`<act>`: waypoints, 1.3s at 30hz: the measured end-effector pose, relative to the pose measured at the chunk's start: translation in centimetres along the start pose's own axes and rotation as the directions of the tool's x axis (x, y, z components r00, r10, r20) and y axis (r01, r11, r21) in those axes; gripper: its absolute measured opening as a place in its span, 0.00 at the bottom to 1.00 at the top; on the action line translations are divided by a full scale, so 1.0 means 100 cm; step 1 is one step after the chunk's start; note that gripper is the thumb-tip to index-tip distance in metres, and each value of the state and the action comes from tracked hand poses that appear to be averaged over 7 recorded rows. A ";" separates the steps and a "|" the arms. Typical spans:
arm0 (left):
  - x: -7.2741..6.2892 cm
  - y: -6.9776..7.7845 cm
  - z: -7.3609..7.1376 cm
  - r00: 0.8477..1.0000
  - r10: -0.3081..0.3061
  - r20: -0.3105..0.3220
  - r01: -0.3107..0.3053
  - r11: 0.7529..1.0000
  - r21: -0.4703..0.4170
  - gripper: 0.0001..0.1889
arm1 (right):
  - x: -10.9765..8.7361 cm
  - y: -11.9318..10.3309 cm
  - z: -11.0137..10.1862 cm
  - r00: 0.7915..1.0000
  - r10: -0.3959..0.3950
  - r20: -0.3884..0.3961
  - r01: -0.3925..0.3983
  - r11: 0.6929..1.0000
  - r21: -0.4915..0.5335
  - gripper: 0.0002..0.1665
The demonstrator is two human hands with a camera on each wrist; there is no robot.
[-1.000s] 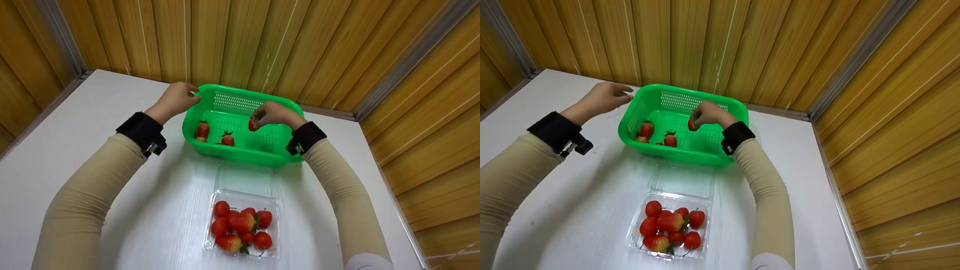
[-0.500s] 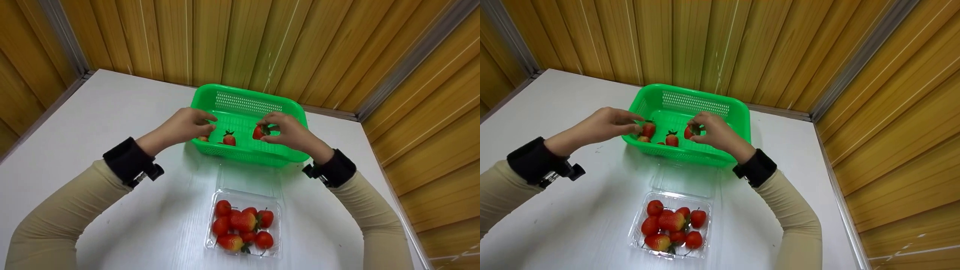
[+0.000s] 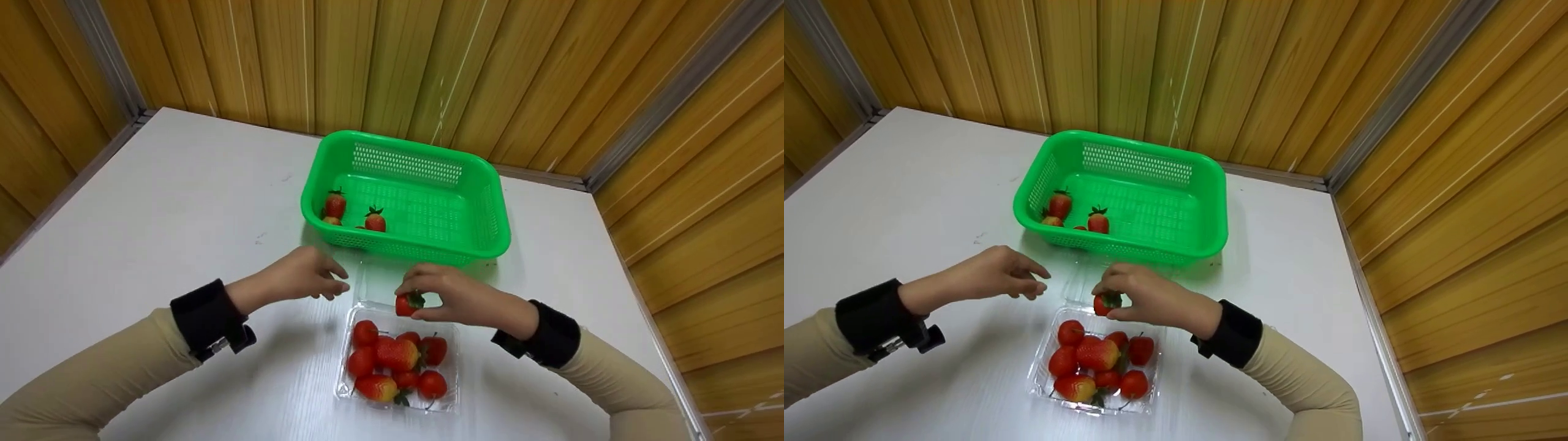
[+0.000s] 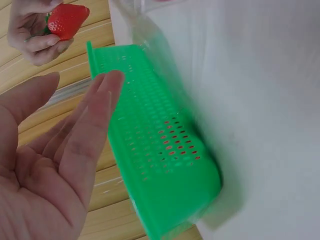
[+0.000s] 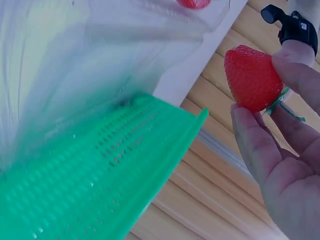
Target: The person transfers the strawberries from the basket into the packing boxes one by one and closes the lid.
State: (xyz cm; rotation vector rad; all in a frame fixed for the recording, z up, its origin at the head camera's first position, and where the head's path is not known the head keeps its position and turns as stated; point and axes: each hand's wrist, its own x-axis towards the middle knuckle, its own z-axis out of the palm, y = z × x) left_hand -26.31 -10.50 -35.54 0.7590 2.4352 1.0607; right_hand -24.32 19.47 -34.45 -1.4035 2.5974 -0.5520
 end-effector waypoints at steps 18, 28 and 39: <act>-0.008 -0.022 0.032 0.993 -0.113 0.016 0.114 0.983 -0.144 0.14 | -0.006 -0.004 0.024 1.000 0.015 0.024 -0.015 1.000 0.007 0.19; -0.009 -0.032 0.044 0.995 -0.097 0.007 0.096 0.971 -0.221 0.17 | -0.010 0.000 0.039 1.000 -0.013 -0.020 0.013 0.999 -0.047 0.18; -0.007 -0.035 0.057 0.995 -0.103 -0.006 0.096 0.949 -0.300 0.19 | -0.012 0.002 0.048 0.998 -0.050 -0.037 0.046 0.996 -0.082 0.18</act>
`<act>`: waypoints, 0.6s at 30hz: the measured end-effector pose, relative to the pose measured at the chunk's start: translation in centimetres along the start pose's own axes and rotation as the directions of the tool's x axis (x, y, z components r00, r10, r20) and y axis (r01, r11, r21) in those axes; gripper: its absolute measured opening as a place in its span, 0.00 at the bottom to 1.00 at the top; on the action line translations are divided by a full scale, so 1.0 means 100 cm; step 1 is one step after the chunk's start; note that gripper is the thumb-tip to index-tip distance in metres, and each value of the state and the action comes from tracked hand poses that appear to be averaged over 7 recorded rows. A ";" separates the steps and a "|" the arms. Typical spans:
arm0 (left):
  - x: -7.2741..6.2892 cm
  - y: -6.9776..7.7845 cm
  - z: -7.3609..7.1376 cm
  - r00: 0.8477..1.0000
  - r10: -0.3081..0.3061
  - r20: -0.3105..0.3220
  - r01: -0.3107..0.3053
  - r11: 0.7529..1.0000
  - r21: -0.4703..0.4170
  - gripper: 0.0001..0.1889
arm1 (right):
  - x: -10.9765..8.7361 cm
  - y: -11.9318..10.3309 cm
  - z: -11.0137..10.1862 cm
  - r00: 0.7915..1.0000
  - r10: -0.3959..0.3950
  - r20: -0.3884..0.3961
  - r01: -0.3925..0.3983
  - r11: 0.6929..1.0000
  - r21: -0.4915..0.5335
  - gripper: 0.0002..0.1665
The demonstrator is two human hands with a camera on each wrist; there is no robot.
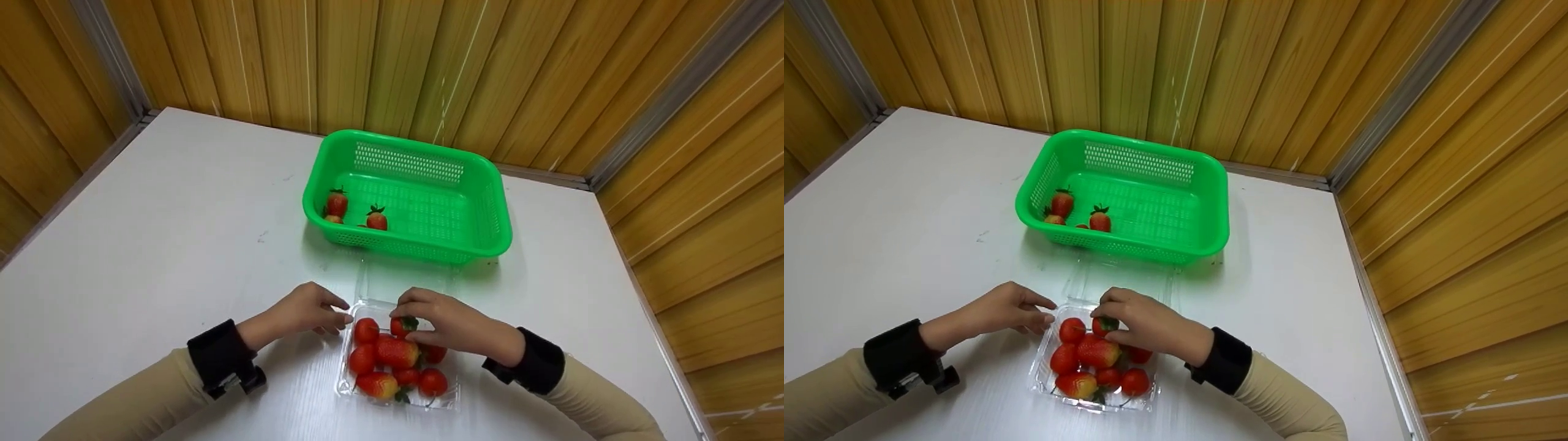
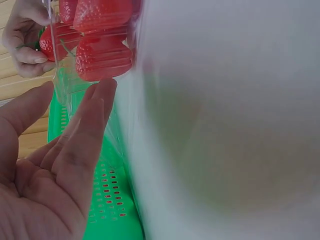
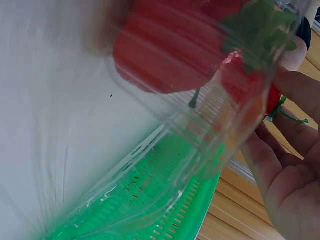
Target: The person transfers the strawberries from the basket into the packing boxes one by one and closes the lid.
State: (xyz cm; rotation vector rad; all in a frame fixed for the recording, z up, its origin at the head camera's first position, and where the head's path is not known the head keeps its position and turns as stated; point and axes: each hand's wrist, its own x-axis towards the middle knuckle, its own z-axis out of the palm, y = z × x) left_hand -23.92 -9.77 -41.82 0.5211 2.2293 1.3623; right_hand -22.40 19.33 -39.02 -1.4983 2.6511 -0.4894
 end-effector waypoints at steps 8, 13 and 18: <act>0.001 0.000 0.003 1.000 -0.015 -0.014 0.015 1.000 -0.016 0.20 | 0.000 0.000 0.006 0.999 -0.045 -0.021 0.044 0.998 -0.039 0.19; 0.002 0.003 0.005 1.000 -0.010 -0.019 0.010 1.000 -0.001 0.20 | 0.000 0.000 0.010 0.995 -0.090 -0.040 0.086 0.992 -0.095 0.20; 0.003 0.005 0.006 1.000 -0.015 -0.013 0.015 1.000 -0.016 0.18 | -0.001 -0.002 0.012 0.991 -0.121 -0.049 0.113 0.982 -0.150 0.19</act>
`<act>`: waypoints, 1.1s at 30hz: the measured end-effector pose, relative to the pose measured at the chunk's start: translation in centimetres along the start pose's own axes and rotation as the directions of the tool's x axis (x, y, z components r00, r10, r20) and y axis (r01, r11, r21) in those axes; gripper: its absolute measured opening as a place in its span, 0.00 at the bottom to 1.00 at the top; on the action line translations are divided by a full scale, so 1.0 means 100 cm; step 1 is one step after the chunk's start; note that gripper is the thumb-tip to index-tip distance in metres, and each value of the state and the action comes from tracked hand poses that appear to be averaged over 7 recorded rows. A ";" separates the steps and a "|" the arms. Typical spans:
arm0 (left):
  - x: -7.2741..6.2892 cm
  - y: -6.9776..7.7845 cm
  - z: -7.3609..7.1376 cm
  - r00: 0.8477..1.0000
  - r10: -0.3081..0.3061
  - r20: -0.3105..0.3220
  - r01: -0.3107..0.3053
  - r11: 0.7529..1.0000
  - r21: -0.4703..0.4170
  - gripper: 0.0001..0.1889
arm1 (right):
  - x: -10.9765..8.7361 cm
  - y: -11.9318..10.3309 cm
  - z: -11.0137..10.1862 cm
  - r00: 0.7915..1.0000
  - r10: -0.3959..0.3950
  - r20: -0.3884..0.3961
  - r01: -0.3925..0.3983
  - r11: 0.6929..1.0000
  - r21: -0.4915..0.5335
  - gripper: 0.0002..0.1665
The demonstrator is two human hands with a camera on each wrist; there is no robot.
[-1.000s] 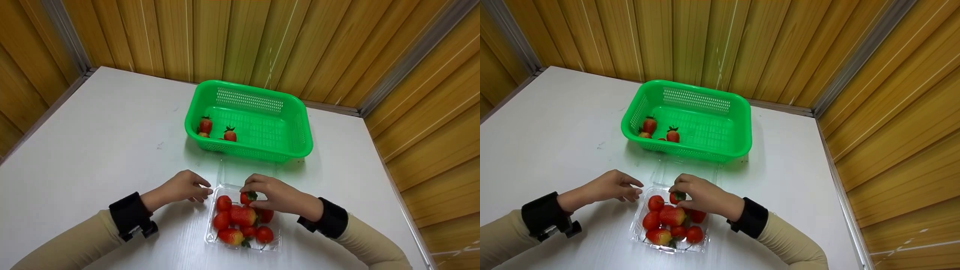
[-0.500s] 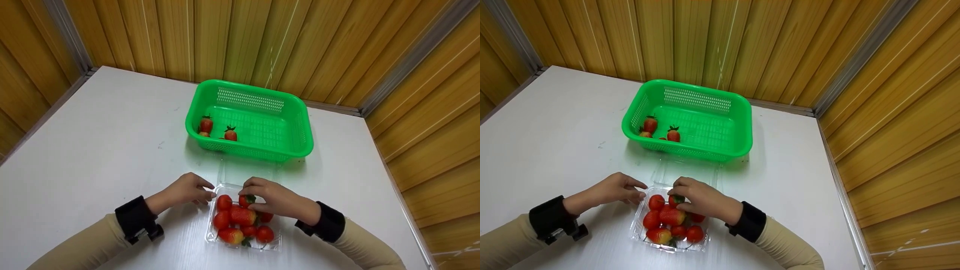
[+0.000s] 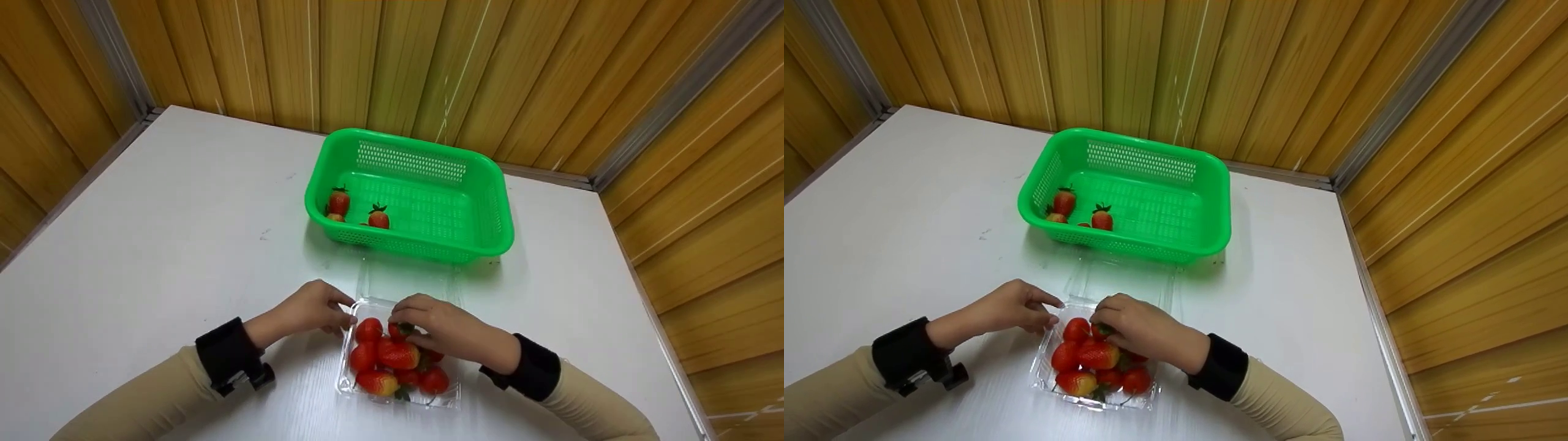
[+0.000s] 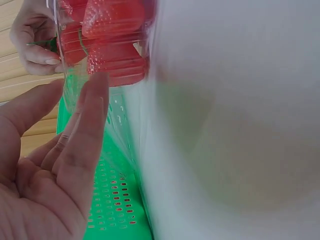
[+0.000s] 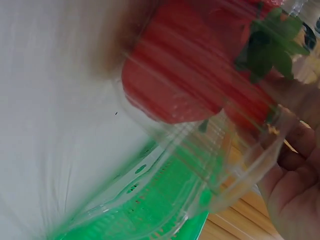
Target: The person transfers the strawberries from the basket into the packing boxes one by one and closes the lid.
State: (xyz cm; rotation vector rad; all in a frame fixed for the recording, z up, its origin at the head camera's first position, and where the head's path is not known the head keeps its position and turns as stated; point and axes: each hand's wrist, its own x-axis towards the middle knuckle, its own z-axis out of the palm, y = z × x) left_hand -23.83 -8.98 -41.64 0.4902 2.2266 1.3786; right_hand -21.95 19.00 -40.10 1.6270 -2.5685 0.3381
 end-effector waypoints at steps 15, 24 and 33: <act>0.001 0.001 0.005 1.000 -0.018 0.006 0.018 0.999 -0.031 0.17 | 0.004 -0.008 0.007 0.994 -0.080 0.070 0.091 0.979 -0.183 0.19; 0.002 -0.002 0.003 1.000 -0.015 0.014 0.015 0.998 -0.064 0.16 | 0.006 -0.013 0.004 0.987 -0.025 0.156 0.066 0.963 -0.261 0.24; 0.001 -0.002 0.002 1.000 -0.005 0.011 0.006 0.998 -0.062 0.19 | 0.011 -0.019 0.005 0.973 0.014 0.230 0.060 0.949 -0.311 0.21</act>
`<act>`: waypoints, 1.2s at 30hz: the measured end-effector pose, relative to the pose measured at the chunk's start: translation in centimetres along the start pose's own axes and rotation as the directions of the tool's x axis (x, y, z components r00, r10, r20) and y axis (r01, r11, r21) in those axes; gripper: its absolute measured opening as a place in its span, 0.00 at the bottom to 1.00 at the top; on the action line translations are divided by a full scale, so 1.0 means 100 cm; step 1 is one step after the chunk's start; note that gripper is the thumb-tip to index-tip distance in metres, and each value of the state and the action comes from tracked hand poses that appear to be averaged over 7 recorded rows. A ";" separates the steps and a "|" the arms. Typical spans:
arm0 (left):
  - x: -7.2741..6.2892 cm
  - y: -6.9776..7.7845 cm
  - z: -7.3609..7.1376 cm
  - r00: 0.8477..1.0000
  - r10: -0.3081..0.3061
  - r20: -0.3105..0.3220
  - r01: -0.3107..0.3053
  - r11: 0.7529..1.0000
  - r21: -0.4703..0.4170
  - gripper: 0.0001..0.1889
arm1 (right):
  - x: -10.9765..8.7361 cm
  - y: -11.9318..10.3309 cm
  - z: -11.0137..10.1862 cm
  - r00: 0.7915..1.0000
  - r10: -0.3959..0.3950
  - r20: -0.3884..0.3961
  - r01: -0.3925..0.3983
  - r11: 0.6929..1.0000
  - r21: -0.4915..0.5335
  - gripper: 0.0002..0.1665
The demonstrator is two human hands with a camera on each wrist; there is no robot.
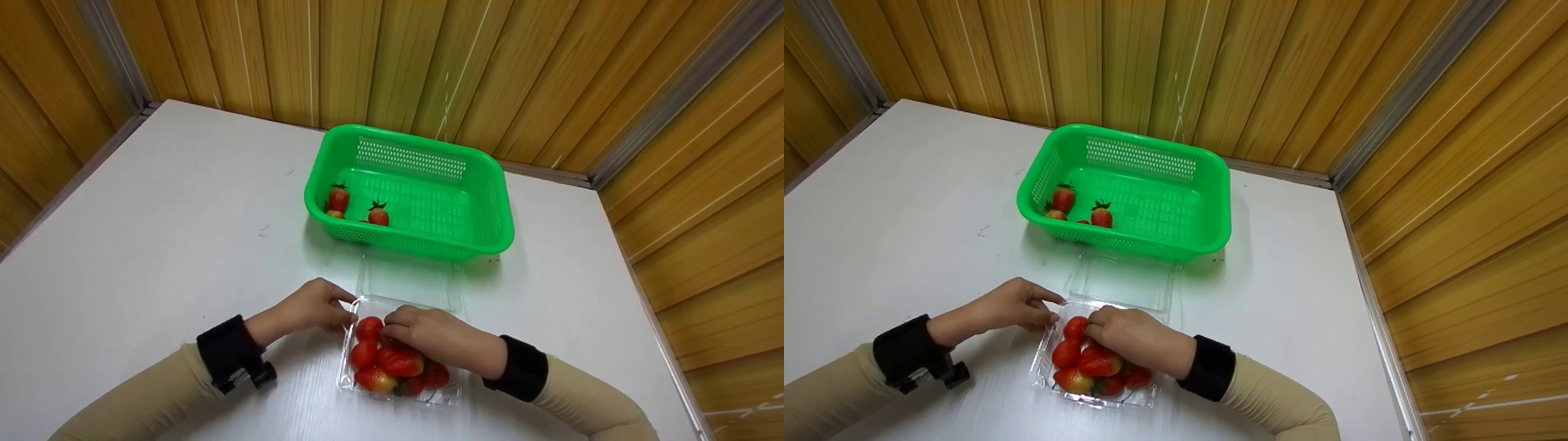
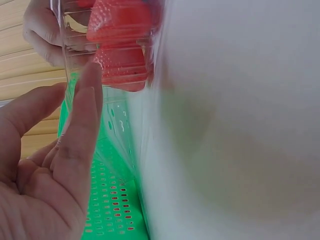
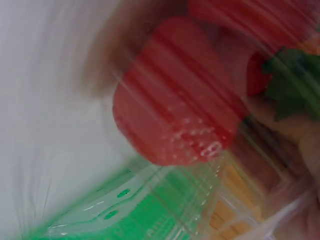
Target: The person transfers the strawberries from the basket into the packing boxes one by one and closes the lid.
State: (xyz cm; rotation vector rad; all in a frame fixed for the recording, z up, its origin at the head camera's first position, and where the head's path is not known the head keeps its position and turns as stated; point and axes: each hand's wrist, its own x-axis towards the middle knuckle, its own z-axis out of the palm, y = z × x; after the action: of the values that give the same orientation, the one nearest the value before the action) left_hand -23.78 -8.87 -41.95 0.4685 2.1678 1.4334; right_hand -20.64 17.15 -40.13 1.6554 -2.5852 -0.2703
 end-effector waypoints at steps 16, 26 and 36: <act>-0.004 0.002 0.002 1.000 0.018 0.012 -0.019 0.999 0.039 0.21 | -0.002 -0.003 -0.004 1.000 0.021 0.018 -0.021 1.000 0.017 0.26; -0.009 0.010 -0.002 0.995 0.091 -0.029 -0.082 0.971 0.224 0.22 | -0.007 0.000 -0.016 0.999 0.034 0.002 -0.034 0.999 0.004 0.27; -0.025 0.047 -0.032 0.976 0.201 -0.080 -0.162 0.924 0.347 0.20 | -0.012 0.018 -0.052 0.995 0.038 -0.095 -0.030 0.996 0.083 0.26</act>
State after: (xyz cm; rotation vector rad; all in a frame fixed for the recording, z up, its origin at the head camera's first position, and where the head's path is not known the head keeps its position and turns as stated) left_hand -23.57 -10.80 -36.05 0.7442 2.5358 1.2013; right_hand -21.05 18.36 -34.60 1.6043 -2.5829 -0.0815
